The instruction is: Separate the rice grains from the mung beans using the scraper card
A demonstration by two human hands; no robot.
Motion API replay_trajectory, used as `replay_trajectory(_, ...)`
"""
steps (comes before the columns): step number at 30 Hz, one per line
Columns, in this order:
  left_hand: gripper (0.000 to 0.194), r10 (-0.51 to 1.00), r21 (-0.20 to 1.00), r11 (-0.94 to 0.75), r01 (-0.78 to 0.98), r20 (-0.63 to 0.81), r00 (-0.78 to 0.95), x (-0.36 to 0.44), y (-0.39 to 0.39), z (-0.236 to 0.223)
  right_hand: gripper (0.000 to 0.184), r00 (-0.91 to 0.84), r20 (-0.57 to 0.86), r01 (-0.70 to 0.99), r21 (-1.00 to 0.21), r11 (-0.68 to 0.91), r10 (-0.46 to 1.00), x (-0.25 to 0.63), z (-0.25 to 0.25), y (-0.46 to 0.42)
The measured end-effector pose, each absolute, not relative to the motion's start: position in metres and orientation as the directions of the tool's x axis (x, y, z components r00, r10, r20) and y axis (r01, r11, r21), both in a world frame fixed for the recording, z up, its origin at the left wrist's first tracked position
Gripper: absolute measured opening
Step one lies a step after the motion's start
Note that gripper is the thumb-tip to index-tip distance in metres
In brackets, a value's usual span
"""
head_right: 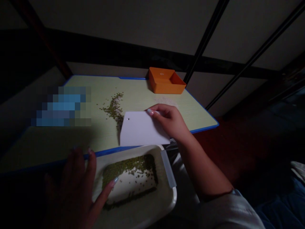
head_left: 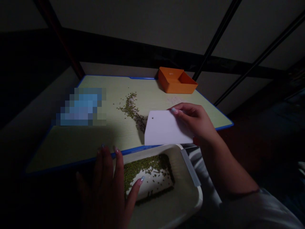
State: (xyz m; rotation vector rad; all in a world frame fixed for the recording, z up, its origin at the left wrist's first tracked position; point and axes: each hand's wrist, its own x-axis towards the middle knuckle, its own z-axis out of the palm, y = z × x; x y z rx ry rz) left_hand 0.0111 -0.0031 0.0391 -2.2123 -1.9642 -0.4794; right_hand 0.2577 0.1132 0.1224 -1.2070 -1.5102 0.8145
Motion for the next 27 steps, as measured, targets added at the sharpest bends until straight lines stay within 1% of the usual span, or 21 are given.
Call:
replay_trajectory(3,0.078,0.94,0.098,-0.147,0.984,0.323,0.109,0.009,-0.004,0.038,0.02,0.17,0.364,0.337,-0.895,0.293,0.916,0.275,0.126,0.103)
replay_trajectory(5,0.078,0.937,0.102,-0.158,0.982,0.328,0.117,0.009,-0.004,0.038,0.02,0.279,0.438,0.41,-0.859,0.306,0.855,0.287,0.13,0.092)
replay_trajectory(6,0.077,0.936,0.106,-0.158,0.982,0.334,0.114,0.009,-0.003,0.038,0.02,0.316,0.486,0.452,-0.832,0.321,0.815,0.293,0.131,0.085)
replay_trajectory(8,0.077,0.932,0.114,-0.156,0.981,0.345,0.108,0.009,-0.003,0.038,0.019,0.328,0.592,0.547,-0.754,0.363,0.736,0.303,0.131,0.068)
replay_trajectory(10,0.076,0.926,0.129,-0.158,0.979,0.363,0.102,0.009,-0.001,0.036,0.013,0.28,0.682,0.658,-0.649,0.383,0.675,0.31,0.125,0.051)
replay_trajectory(11,0.076,0.919,0.138,-0.167,0.976,0.38,0.103,0.009,0.0,0.036,0.008,0.224,0.719,0.705,-0.586,0.4,0.658,0.313,0.121,0.042)
replay_trajectory(12,0.076,0.91,0.149,-0.182,0.972,0.401,0.109,0.008,0.0,0.035,0.004,0.128,0.761,0.739,-0.501,0.45,0.636,0.315,0.115,0.034)
replay_trajectory(13,0.075,0.894,0.154,-0.205,0.967,0.432,0.12,0.008,0.001,0.034,0.005,-0.005,0.794,0.754,-0.396,0.523,0.608,0.316,0.11,0.026)
replay_trajectory(14,0.076,0.884,0.16,-0.219,0.962,0.449,0.127,0.007,0.002,0.033,0.011,-0.108,0.796,0.771,-0.311,0.556,0.596,0.316,0.104,0.02)
replay_trajectory(15,0.077,0.882,0.159,-0.228,0.961,0.452,0.134,0.006,0.003,0.032,0.014,-0.173,0.801,0.753,-0.268,0.601,0.573,0.314,0.099,0.016)
replay_trajectory(17,0.079,0.899,0.168,-0.22,0.961,0.417,0.133,0.004,0.005,0.03,0.018,-0.29,0.805,0.682,-0.206,0.702,0.518,0.307,0.09,0.01)
replay_trajectory(19,0.079,0.893,0.187,-0.239,0.953,0.429,0.14,0.001,0.008,0.026,0.019,-0.386,0.801,0.64,-0.124,0.758,0.458,0.297,0.086,0.008)
replay_trajectory(21,0.078,0.821,0.216,-0.342,0.914,0.542,0.179,-0.001,0.011,0.021,0.019,-0.417,0.803,0.647,-0.068,0.76,0.426,0.285,0.085,0.01)
replay_trajectory(22,0.078,0.814,0.218,-0.367,0.904,0.546,0.199,-0.001,0.012,0.018,0.019,-0.415,0.814,0.656,-0.043,0.754,0.407,0.279,0.085,0.011)
replay_trajectory(23,0.079,0.829,0.237,-0.347,0.907,0.53,0.179,-0.002,0.014,0.016,0.018,-0.418,0.817,0.667,-0.022,0.745,0.398,0.275,0.085,0.012)
replay_trajectory(25,0.081,0.813,0.244,-0.366,0.898,0.554,0.181,-0.003,0.016,0.013,0.016,-0.424,0.816,0.675,-0.005,0.737,0.393,0.269,0.087,0.015)
replay_trajectory(27,0.082,0.815,0.302,-0.374,0.877,0.559,0.155,-0.004,0.017,0.011,0.016,-0.43,0.813,0.676,0.002,0.737,0.393,0.27,0.087,0.017)
